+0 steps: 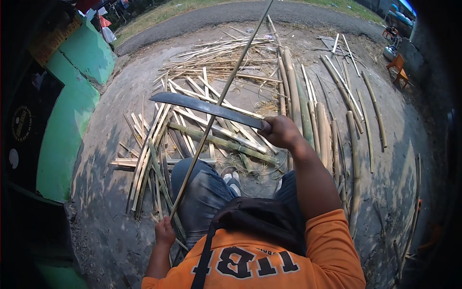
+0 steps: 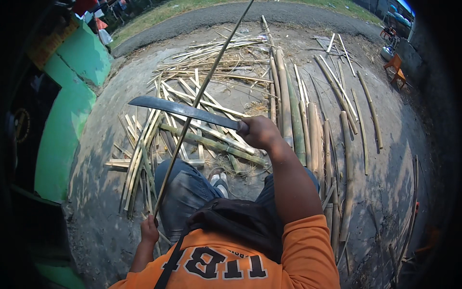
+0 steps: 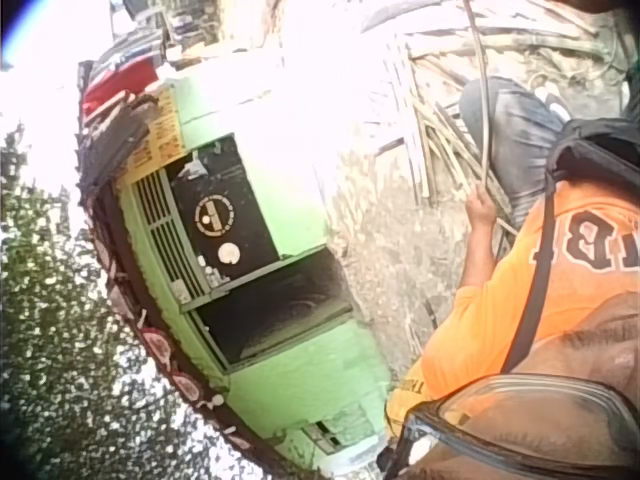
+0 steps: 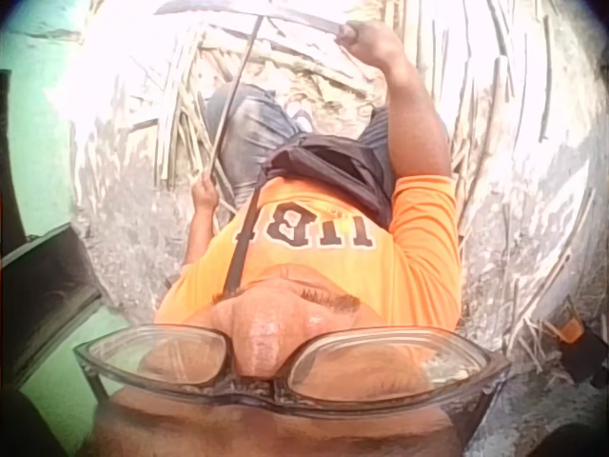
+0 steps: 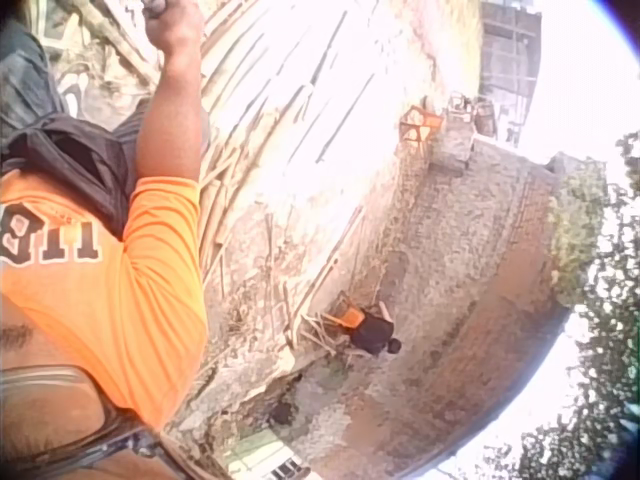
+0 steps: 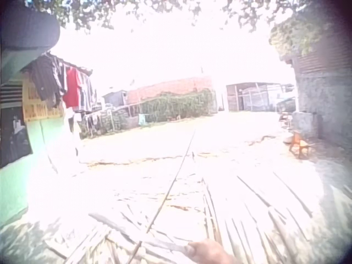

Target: The person strips the outer layer from a bamboo stalk using a large blade.

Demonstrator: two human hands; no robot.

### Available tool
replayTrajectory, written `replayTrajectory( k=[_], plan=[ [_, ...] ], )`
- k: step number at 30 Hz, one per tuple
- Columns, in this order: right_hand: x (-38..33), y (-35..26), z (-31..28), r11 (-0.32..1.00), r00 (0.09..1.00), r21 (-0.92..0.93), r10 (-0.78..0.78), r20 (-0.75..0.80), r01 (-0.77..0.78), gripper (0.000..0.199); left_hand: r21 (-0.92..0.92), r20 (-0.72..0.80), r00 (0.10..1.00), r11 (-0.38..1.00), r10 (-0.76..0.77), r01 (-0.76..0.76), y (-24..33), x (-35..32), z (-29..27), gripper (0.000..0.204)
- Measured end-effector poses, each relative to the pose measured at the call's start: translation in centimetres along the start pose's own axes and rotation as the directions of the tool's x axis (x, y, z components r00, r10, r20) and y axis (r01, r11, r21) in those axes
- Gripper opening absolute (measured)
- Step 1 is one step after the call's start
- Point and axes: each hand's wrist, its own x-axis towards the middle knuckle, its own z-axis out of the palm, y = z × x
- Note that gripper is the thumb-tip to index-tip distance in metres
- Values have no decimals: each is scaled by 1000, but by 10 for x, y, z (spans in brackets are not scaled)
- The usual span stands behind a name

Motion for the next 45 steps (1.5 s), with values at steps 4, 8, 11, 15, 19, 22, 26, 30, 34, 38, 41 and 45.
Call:
replayTrajectory(
  k=[4, 8, 11, 15, 19, 22, 26, 30, 34, 38, 41, 45],
  plan=[
    [3, 2, 9, 991, 999, 132, -6, 33, 2, 24, -20, 12, 1000, 1000, -9, 9, -4, 0, 2, 59],
    [3, -2, 11, 989, 999, 145, -39, 27, 35, 21, -65, 11, 999, 997, -37, 38, -5, -2, 6, 62],
    [5, 0, 13, 995, 996, 53, -87, -17, 87, 17, -63, 21, 999, 997, -44, 45, -10, -1, 6, 64],
    [1, -6, 12, 986, 985, -18, -164, 47, 165, 11, -42, 30, 999, 999, -30, 31, -10, 1, 5, 63],
    [0, -11, 13, 979, 977, 4, -203, 72, 203, 10, -73, 33, 998, 996, -45, 48, -7, -1, 5, 63],
    [0, -8, 14, 976, 976, -16, -215, 42, 216, 10, -61, 27, 999, 997, -48, 49, -6, 0, 6, 62],
    [2, -15, 5, 985, 982, -109, -120, 144, 137, 20, -36, 27, 999, 998, -47, 48, -4, 0, 4, 62],
    [2, -13, 6, 982, 980, -110, -136, 142, 152, 19, -31, 19, 999, 999, -40, 41, -4, 0, 4, 61],
    [2, -3, 14, 969, 971, -63, -240, -3, 239, 11, -12, 27, 999, 999, -41, 42, -4, 1, 4, 61],
    [4, 6, 10, 973, 974, -64, -224, -17, 223, 12, -20, 33, 999, 999, -41, 42, -8, 0, 4, 61],
    [2, 4, 4, 991, 991, -20, -132, 4, 132, 10, -53, 38, 998, 997, -57, 59, -8, -1, 6, 62],
    [-1, -2, 13, 995, 996, 53, -87, 1, 87, 13, -115, 56, 995, 989, -82, 88, -14, 0, 8, 64]
  ],
)
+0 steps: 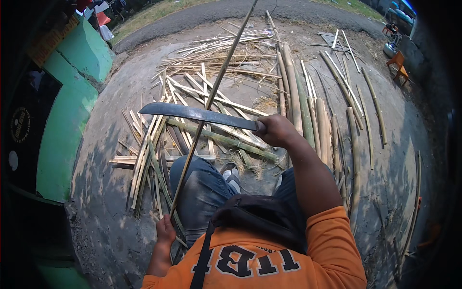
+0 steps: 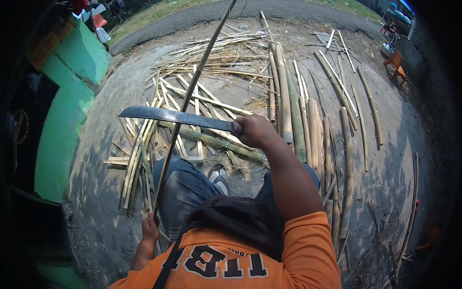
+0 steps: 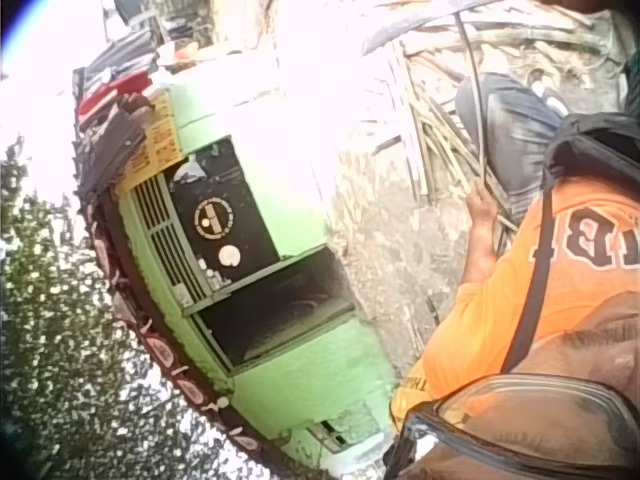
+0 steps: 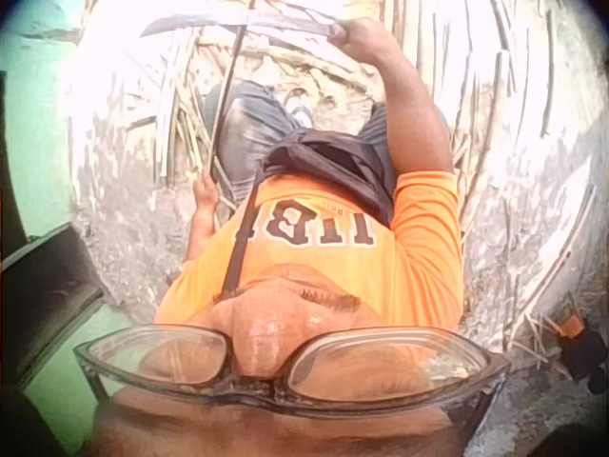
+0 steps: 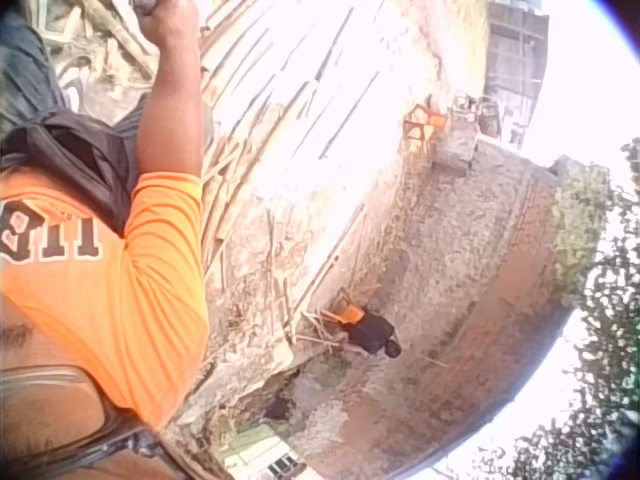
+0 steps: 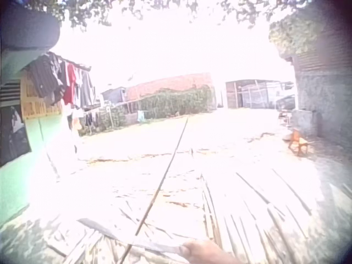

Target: The person strips the outer layer from a bamboo stalk using a large blade.

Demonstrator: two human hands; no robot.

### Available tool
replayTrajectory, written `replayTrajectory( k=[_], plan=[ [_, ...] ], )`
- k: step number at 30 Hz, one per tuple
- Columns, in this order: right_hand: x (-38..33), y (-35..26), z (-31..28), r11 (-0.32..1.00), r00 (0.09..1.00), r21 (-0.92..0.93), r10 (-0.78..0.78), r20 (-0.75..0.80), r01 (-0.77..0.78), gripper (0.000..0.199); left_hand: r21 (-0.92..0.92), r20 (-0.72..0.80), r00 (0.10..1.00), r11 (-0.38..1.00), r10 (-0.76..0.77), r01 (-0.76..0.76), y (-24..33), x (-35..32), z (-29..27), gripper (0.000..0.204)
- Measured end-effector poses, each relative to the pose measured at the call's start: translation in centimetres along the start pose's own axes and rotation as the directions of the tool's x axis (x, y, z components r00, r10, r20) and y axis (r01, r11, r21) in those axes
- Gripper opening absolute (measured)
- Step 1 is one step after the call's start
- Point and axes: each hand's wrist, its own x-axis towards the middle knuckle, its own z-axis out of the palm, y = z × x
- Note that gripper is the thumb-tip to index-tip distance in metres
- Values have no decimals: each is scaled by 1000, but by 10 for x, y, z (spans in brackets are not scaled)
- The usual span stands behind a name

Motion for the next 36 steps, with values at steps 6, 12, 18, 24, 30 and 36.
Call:
replayTrajectory(
  k=[6, 12, 18, 24, 30, 36],
  plan=[
    [0, -8, 4, 991, 991, -39, -126, -37, 125, 10, -49, 4, 1000, 999, -14, 14, 1, -3, 5, 66],
    [-1, -11, -10, 979, 986, -115, -164, 39, 167, 13, -6, -4, 1000, 1000, 9, -9, 4, -3, 1, 66],
    [0, 6, -14, 998, 999, -66, 21, -50, -24, 20, 41, -8, 1000, 999, 25, -25, 6, -1, -2, 66],
    [-2, -7, -7, 987, 999, -160, -23, -38, 17, 15, 61, -18, 998, 996, 62, -61, 26, -5, -6, 62],
    [-2, -19, -3, 961, 970, -155, -238, -46, 228, 12, 68, -32, 997, 995, 73, -71, 20, -6, -6, 60],
    [0, 3, -8, 996, 998, -65, 59, -21, -60, 18, 54, -48, 996, 996, 74, -72, 16, -3, -2, 63]
  ],
)
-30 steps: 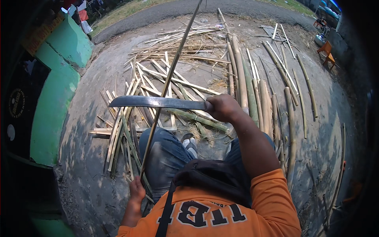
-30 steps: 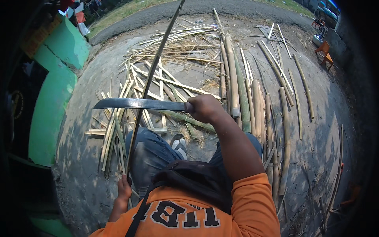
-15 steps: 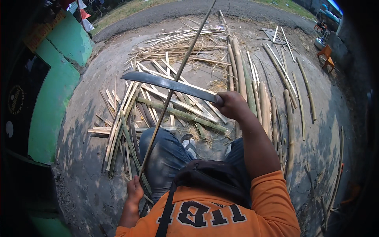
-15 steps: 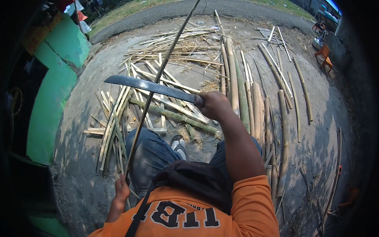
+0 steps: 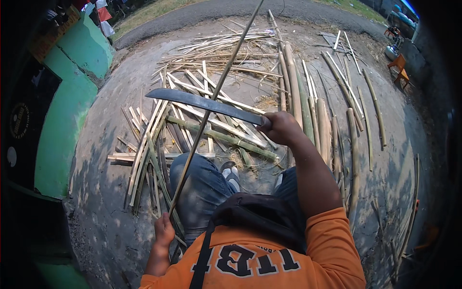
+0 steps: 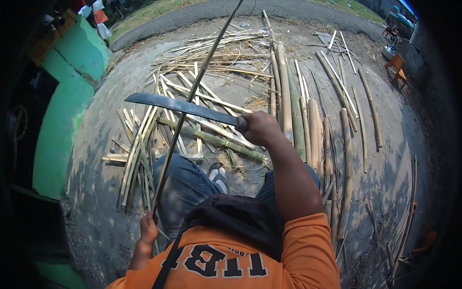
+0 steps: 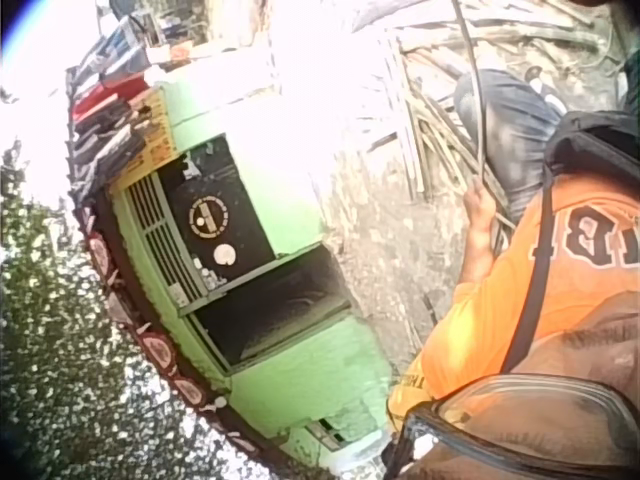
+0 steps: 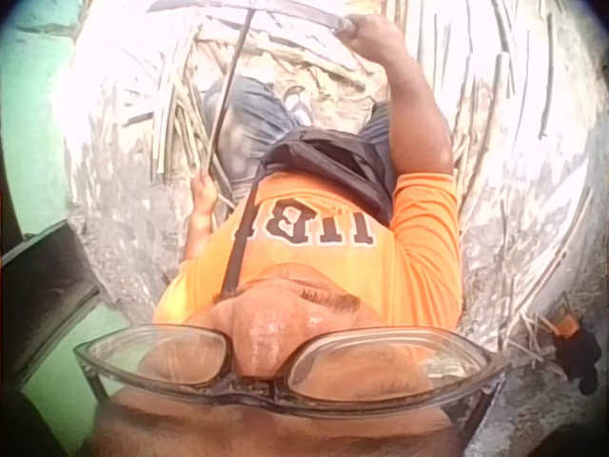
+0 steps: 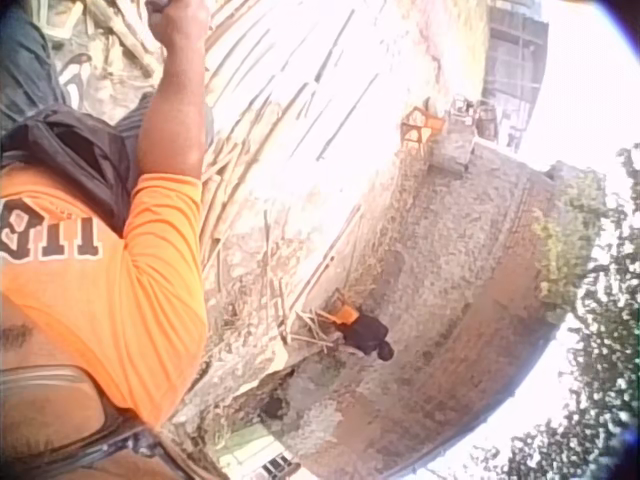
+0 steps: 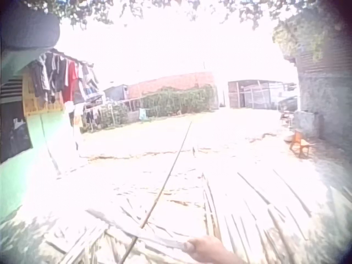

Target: The person strips the outer layer from a bamboo stalk using a large blade.

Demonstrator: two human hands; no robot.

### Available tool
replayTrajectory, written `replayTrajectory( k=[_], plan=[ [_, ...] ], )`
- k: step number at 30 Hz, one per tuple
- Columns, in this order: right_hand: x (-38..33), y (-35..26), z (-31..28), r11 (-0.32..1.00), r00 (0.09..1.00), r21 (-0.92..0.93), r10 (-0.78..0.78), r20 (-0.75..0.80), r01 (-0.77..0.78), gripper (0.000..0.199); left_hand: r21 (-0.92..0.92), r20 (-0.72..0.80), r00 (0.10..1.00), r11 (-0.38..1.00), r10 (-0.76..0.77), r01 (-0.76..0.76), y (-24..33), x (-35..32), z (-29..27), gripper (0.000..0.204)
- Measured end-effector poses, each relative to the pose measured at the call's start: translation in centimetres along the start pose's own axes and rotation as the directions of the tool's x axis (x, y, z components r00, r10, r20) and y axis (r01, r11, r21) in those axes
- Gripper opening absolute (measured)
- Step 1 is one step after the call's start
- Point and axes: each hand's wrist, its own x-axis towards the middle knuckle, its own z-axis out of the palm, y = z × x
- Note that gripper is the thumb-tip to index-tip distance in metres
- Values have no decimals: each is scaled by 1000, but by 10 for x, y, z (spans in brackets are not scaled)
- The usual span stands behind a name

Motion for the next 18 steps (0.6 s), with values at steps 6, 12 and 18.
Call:
replayTrajectory(
  k=[6, 12, 18],
  plan=[
    [-2, -9, 5, 998, 999, 42, -44, 1, 44, 17, -30, 19, 999, 999, -35, 35, -10, -1, 5, 68],
    [-2, -20, 16, 980, 977, -22, -195, 92, 197, 11, -87, 22, 998, 995, -54, 56, 8, 0, 4, 68],
    [-2, -23, 1, 972, 975, -112, -197, 106, 209, 13, -45, 42, 996, 996, -75, 77, -10, 0, 3, 66]
  ],
)
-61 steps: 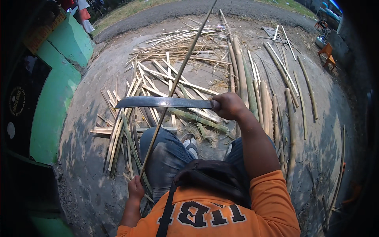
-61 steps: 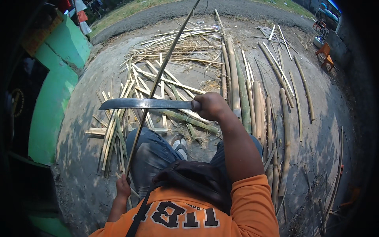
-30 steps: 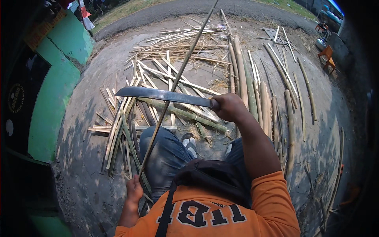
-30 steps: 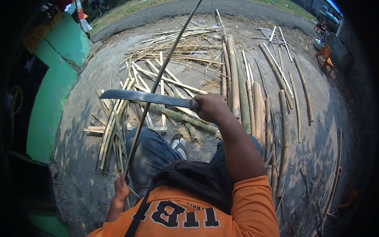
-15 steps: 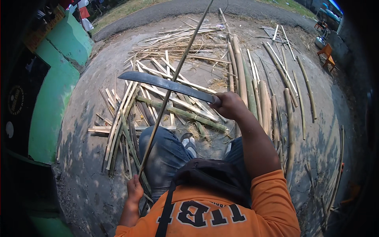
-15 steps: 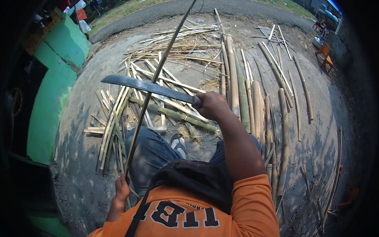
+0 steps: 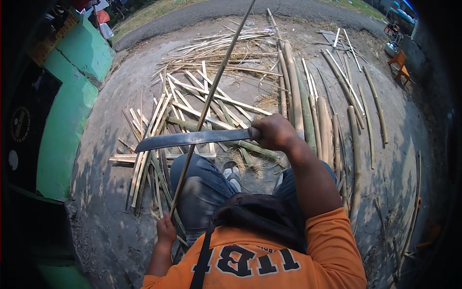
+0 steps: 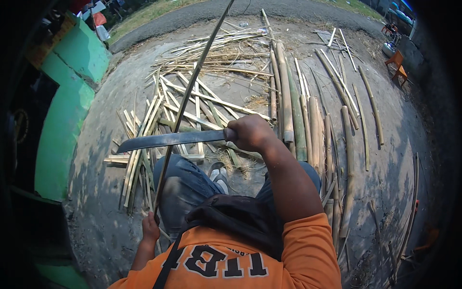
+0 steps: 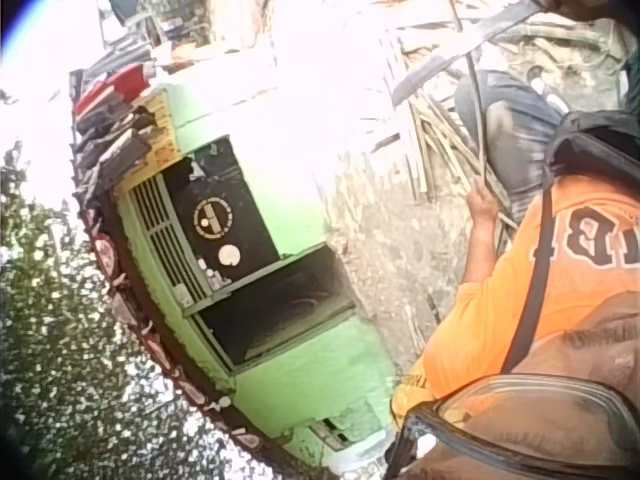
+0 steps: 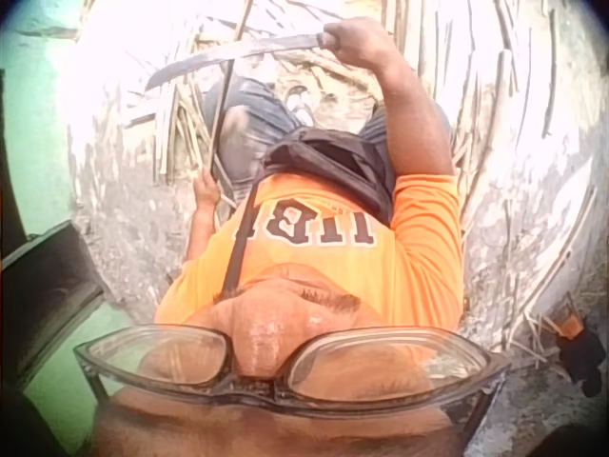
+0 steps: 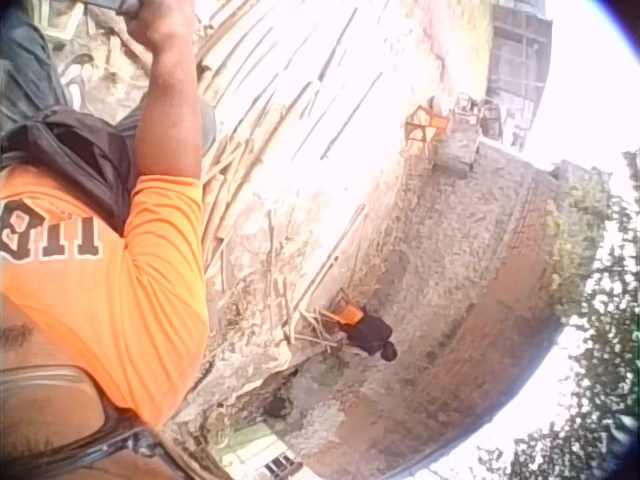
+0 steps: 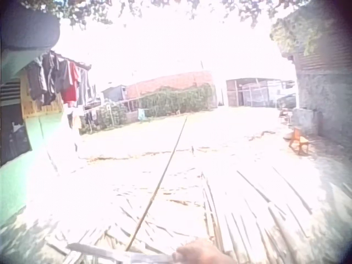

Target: The person strips the outer layer from a bamboo stalk using a large blade.

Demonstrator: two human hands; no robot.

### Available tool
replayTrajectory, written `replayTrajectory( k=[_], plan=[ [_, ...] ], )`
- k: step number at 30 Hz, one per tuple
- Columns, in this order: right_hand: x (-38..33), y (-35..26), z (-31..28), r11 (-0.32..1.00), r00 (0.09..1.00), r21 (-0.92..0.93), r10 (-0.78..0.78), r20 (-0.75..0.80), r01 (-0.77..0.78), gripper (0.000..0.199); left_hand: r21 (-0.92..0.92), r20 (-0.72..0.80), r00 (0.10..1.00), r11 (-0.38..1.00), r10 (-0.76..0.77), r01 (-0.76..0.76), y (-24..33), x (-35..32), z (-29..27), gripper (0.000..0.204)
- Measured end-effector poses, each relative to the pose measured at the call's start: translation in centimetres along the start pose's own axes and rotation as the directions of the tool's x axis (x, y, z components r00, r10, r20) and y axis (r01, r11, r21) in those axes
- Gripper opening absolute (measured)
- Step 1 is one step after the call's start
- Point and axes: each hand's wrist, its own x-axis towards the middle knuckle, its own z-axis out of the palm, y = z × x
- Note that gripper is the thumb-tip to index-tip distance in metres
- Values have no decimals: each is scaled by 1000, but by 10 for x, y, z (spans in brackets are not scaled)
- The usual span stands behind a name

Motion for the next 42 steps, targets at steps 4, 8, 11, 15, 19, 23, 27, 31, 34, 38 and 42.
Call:
replayTrajectory(
  k=[4, 8, 11, 15, 19, 23, 27, 31, 34, 38, 42],
  plan=[
    [-2, 9, -3, 992, 987, 75, 106, -124, -98, 16, -15, 22, 1000, 1000, -17, 17, 1, 1, 2, 66],
    [-1, 7, 2, 969, 975, 156, 205, -83, -190, 17, -13, 5, 999, 999, -51, 51, -5, 1, 2, 66],
    [2, 5, 10, 984, 986, 95, 158, -50, -153, 16, -19, 11, 999, 999, -50, 51, -5, 1, 4, 65],
    [5, -7, 17, 996, 999, -84, -38, 11, 39, 13, -15, 5, 1000, 1000, -25, 25, 1, 1, 2, 64],
    [3, -8, 13, 990, 992, -81, -122, -33, 119, 11, -5, -24, 1000, 1000, 0, 0, 11, -1, 0, 63],
    [2, 5, 10, 994, 983, 93, 74, -168, -59, 13, 26, -17, 1000, 1000, -2, 3, 2, 3, 0, 65],
    [-1, -11, -3, 937, 957, 233, 281, -64, -260, 18, 32, -16, 999, 999, -33, 33, -5, 1, 0, 67],
    [0, -14, 11, 966, 980, 168, 198, -6, -194, 16, 52, -6, 999, 998, -41, 41, 2, 2, 1, 67],
    [4, -17, 19, 995, 996, -54, -78, 53, 81, 11, 36, -1, 1000, 999, -5, 5, 13, 0, -4, 67],
    [3, -24, 10, 993, 995, -80, -87, 42, 90, 14, 44, 3, 1000, 999, -6, 6, 17, -2, -7, 66],
    [3, 6, 8, 984, 985, 105, 153, -73, -145, 16, 41, -15, 999, 998, 41, -40, 14, 1, -5, 65]
  ],
)
